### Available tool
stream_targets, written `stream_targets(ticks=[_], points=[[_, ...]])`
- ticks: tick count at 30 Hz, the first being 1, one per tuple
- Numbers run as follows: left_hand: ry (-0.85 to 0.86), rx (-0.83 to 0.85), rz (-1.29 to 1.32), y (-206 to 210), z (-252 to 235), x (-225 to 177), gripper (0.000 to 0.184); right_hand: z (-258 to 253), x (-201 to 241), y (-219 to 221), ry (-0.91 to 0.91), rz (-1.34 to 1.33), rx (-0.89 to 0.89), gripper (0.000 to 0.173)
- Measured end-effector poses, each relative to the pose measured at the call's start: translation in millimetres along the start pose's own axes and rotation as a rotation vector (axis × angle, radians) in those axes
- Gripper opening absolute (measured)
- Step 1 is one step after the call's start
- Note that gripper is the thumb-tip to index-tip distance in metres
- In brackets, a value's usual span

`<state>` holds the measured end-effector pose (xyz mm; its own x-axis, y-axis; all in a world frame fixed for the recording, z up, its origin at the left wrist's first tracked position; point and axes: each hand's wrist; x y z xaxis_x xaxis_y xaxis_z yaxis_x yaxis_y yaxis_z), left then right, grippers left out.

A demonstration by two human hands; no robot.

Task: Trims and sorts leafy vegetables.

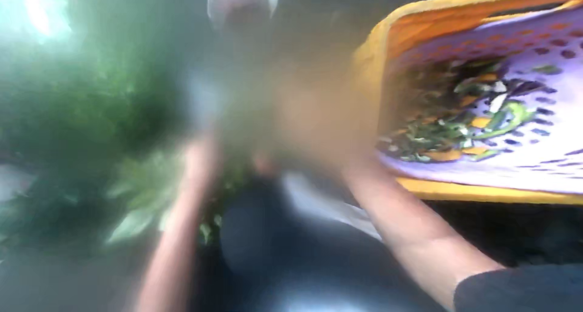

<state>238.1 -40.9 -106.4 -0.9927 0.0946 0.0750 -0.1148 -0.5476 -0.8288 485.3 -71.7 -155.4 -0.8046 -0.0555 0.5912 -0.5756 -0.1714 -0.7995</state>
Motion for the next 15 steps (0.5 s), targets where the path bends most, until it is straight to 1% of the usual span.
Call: stream_targets(ticks=[2,3,4,5,6,7,9,10,11,12,13,14,15], points=[[0.001,-0.049,-0.055,13.7,-6.4,-6.4,0.08,20.7,-6.7,7.5,0.206,-0.183,-0.157,0.09],[0.012,-0.074,-0.061,17.5,-10.4,-12.1,0.076,26.6,-12.5,16.2,0.313,-0.336,-0.221,0.077],[0.027,-0.095,-0.068,21.5,-11.2,-18.7,0.07,34.2,-17.1,24.7,0.416,-0.552,-0.238,0.066],[0.037,-0.106,-0.077,25.8,-9.0,-23.9,0.064,43.3,-18.0,34.0,0.533,-0.811,-0.218,0.058],[0.036,-0.123,-0.099,28.2,-6.6,-28.4,0.059,50.7,-15.7,43.9,0.638,-1.066,-0.192,0.05],[0.04,-0.152,-0.111,27.5,-5.1,-33.4,0.056,53.9,-13.9,54.4,0.707,-1.284,-0.172,0.045],[0.067,-0.216,-0.114,24.8,0.5,-40.9,0.053,53.3,-8.0,70.0,0.749,-1.606,-0.125,0.045],[0.091,-0.255,-0.095,27.1,5.4,-41.3,0.051,50.0,-2.4,73.2,0.753,-1.716,-0.141,0.046],[0.132,-0.329,-0.059,31.9,8.6,-40.3,0.049,44.4,1.7,75.3,0.751,-1.783,-0.182,0.046],[0.186,-0.422,-0.028,37.9,9.2,-38.6,0.048,37.3,2.1,78.2,0.723,-1.823,-0.235,0.047],[0.224,-0.498,-0.004,42.8,8.9,-37.1,0.047,32.2,3.2,78.8,0.67,-1.818,-0.281,0.041],[0.228,-0.514,0.002,44.0,9.7,-35.8,0.047,30.9,7.0,75.6,0.622,-1.801,-0.334,0.034],[0.214,-0.479,0.005,40.8,10.8,-35.1,0.049,31.1,12.9,68.2,0.579,-1.771,-0.386,0.028]])
Point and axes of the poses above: each hand's wrist, its own z-axis away from the middle knuckle, its own y-axis out of the palm, x = y × z, and after that the axes turned 12 degrees about -y, right-handed
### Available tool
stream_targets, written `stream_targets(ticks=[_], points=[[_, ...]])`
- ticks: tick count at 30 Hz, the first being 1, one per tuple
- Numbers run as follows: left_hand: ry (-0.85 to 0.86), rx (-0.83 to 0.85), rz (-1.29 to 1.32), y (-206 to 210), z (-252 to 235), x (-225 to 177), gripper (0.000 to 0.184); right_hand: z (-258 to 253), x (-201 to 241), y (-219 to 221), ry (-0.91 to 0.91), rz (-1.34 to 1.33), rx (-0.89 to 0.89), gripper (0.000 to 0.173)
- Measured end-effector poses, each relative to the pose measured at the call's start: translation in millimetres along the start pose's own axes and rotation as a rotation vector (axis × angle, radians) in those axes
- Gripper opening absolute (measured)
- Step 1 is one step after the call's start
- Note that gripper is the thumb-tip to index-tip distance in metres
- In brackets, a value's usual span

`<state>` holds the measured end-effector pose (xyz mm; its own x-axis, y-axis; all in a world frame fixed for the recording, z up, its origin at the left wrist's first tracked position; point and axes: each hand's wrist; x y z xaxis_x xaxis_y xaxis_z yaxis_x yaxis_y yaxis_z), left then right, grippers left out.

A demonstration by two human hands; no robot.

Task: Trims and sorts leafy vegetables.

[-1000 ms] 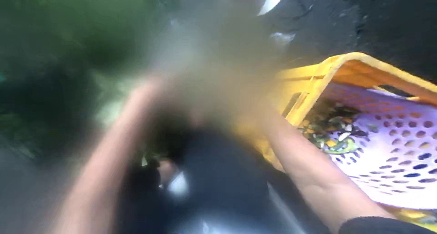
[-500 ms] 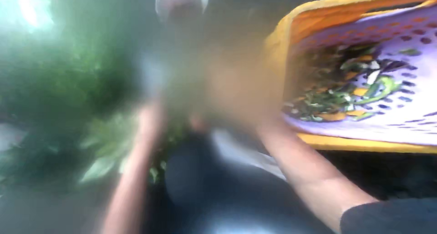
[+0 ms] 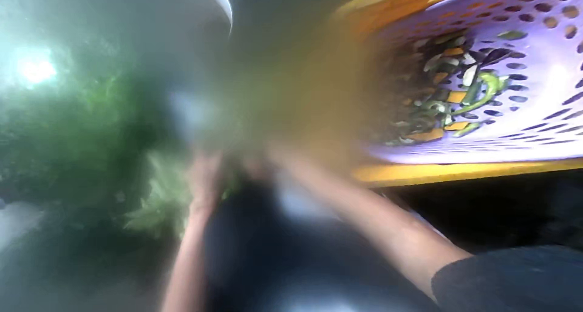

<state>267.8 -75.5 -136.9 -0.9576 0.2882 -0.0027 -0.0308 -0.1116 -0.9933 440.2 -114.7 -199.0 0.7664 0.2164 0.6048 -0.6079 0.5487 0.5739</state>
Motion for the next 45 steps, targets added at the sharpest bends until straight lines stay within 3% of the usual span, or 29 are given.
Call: stream_targets(ticks=[3,6,8,11,14,16,17,21,23,26,29,32,35,36,37,39,41,43,45], points=[[-0.1,0.394,0.212,-21.8,-11.9,4.9,0.066,19.7,35.7,18.4,-0.036,0.121,0.035,0.02],[-0.134,0.69,0.691,-24.9,-22.0,20.3,0.06,39.6,82.1,50.6,0.047,0.299,-0.073,0.024],[-0.192,0.759,0.875,-16.1,-26.3,32.4,0.054,24.7,67.0,48.4,0.036,0.216,-0.079,0.027],[-0.408,0.747,0.976,-10.0,-29.2,38.1,0.041,-31.3,-0.3,5.0,-0.06,0.019,0.216,0.044],[-0.663,0.747,1.182,-16.0,-25.0,38.3,0.036,-18.0,26.7,18.2,0.065,0.262,0.166,0.038],[-0.703,0.783,1.227,-11.0,-22.9,51.4,0.035,-9.7,32.7,19.6,0.052,0.415,0.098,0.04],[-0.675,0.815,1.225,-6.1,-21.2,59.3,0.034,-14.4,21.3,13.4,-0.033,0.489,0.067,0.038],[-0.677,0.788,1.186,6.7,-15.3,69.5,0.028,-38.0,-12.9,4.0,-0.693,0.822,-0.033,0.021],[-0.673,0.804,1.115,9.6,-10.8,70.6,0.038,-30.7,-3.4,23.1,-0.781,0.899,0.064,0.026],[-0.516,0.802,0.946,9.5,-8.5,60.8,0.047,-39.0,-5.4,44.7,-0.683,0.97,0.201,0.07],[-0.39,0.755,0.758,7.5,-5.9,56.0,0.043,-66.6,-26.5,44.1,-0.458,0.679,0.285,0.094],[-0.352,0.746,0.744,6.7,-4.0,65.0,0.039,-82.6,-27.3,37.0,-0.205,0.359,0.35,0.083],[-0.34,0.805,0.791,2.4,-1.4,70.0,0.035,-76.6,-7.2,34.1,-0.166,0.385,0.289,0.048],[-0.346,0.808,0.78,1.5,-0.2,72.6,0.034,-69.0,4.5,38.0,-0.148,0.409,0.235,0.044],[-0.346,0.78,0.743,1.0,0.8,74.7,0.034,-65.0,11.1,39.6,-0.154,0.402,0.19,0.05],[-0.313,0.678,0.607,0.1,2.3,75.3,0.04,-54.0,25.1,42.8,-0.156,0.366,0.162,0.08],[-0.268,0.6,0.516,-0.9,4.8,73.1,0.06,-29.2,45.3,54.6,-0.1,0.349,0.17,0.101],[-0.237,0.582,0.544,-4.9,6.6,66.1,0.073,-19.9,47.5,64.8,-0.045,0.332,0.126,0.106],[-0.198,0.568,0.6,-3.3,7.5,60.1,0.074,-32.0,22.5,62.7,-0.084,0.288,0.023,0.105]])
Point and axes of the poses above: each hand's wrist, its own z-axis away from the middle knuckle, its own y-axis out of the palm, x = y × z, and after that the axes turned 12 degrees about -y, right-handed
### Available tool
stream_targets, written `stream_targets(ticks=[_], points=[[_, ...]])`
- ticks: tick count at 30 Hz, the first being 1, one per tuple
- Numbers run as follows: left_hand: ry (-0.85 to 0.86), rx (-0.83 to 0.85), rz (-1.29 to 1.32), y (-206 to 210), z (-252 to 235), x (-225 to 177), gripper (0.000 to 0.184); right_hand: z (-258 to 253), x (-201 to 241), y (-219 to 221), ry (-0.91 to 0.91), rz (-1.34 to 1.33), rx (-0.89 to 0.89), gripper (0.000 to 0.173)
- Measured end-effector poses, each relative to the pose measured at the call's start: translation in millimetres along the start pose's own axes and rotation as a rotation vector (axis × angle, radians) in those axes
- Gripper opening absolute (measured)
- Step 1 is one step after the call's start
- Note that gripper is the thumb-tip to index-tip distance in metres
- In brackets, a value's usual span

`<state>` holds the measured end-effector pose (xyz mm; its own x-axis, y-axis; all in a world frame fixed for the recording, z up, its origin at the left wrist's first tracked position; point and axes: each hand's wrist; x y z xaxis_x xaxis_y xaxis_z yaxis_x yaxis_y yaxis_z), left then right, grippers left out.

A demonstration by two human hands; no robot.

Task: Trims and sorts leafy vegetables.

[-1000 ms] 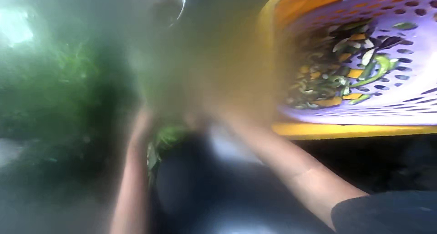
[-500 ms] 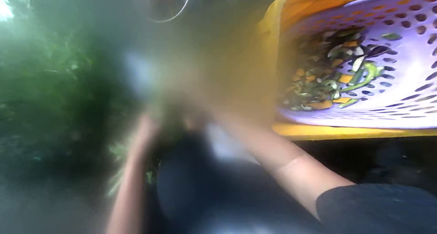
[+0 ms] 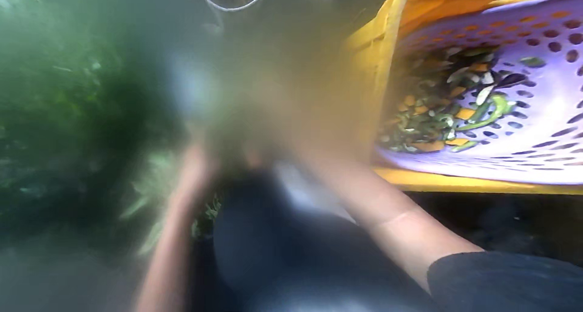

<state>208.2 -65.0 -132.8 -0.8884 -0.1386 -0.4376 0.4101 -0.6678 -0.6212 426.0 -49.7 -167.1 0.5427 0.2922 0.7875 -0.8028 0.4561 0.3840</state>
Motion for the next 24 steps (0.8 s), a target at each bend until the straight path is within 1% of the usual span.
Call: stream_targets(ticks=[2,4,5,6,8,10,11,12,14,15,17,18,19,21,22,23,24], points=[[0.03,-0.065,0.015,5.2,-1.2,-0.2,0.071,-18.5,-38.0,-2.3,-0.059,-0.085,-0.119,0.112],[0.052,-0.193,0.006,9.3,-3.5,2.7,0.069,-14.9,-49.5,1.3,-0.097,-0.06,-0.212,0.119],[0.06,-0.245,0.012,11.9,-5.2,5.3,0.069,-7.8,-47.5,2.5,-0.129,0.003,-0.218,0.12],[0.054,-0.274,0.027,14.2,-6.3,7.8,0.07,-4.1,-49.4,2.3,-0.199,0.063,-0.222,0.124],[0.039,-0.291,0.06,18.1,-6.9,11.9,0.072,-0.2,-46.0,1.0,-0.336,0.133,-0.176,0.127],[0.064,-0.282,0.036,22.9,-5.6,15.0,0.067,-5.9,-41.7,-3.3,-0.437,0.25,-0.158,0.126],[0.069,-0.284,-0.002,25.2,-3.9,15.7,0.064,-12.9,-39.8,-8.5,-0.459,0.293,-0.157,0.121],[0.069,-0.291,-0.053,26.2,-1.7,16.5,0.063,-21.3,-36.8,-14.1,-0.453,0.279,-0.182,0.114],[0.079,-0.303,-0.113,23.3,4.7,18.7,0.063,-26.3,-11.5,-20.9,-0.319,0.169,-0.275,0.094],[0.055,-0.28,-0.114,18.9,8.8,20.6,0.062,-26.5,1.4,-25.8,-0.25,0.172,-0.301,0.082],[-0.06,-0.172,-0.048,6.6,14.0,24.5,0.064,-33.5,13.5,-38.8,-0.152,0.195,-0.352,0.049],[-0.114,-0.109,0.021,1.7,15.0,30.5,0.064,-42.4,11.5,-49.5,-0.109,0.196,-0.394,0.04],[-0.157,-0.055,0.104,-1.3,16.1,39.7,0.062,-49.6,5.9,-62.0,-0.075,0.182,-0.421,0.042],[-0.212,0.02,0.28,-4.6,18.1,53.4,0.062,-57.4,-9.3,-83.5,0.005,0.209,-0.374,0.06],[-0.221,0.029,0.342,-4.6,18.2,56.1,0.062,-55.2,-14.4,-85.2,0.03,0.285,-0.324,0.067],[-0.227,0.027,0.379,-3.3,17.8,57.7,0.062,-45.9,-14.2,-77.7,0.036,0.387,-0.259,0.071],[-0.228,0.022,0.398,-0.6,17.0,59.1,0.061,-31.2,-13.7,-66.4,0.006,0.522,-0.172,0.068]])
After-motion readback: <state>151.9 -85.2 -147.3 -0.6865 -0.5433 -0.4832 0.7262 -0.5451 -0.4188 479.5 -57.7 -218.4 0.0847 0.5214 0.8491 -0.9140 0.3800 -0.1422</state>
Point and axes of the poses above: each hand's wrist, its own z-axis away from the middle knuckle, its own y-axis out of the palm, x = y × z, and after that the axes turned 12 degrees about -y, right-handed
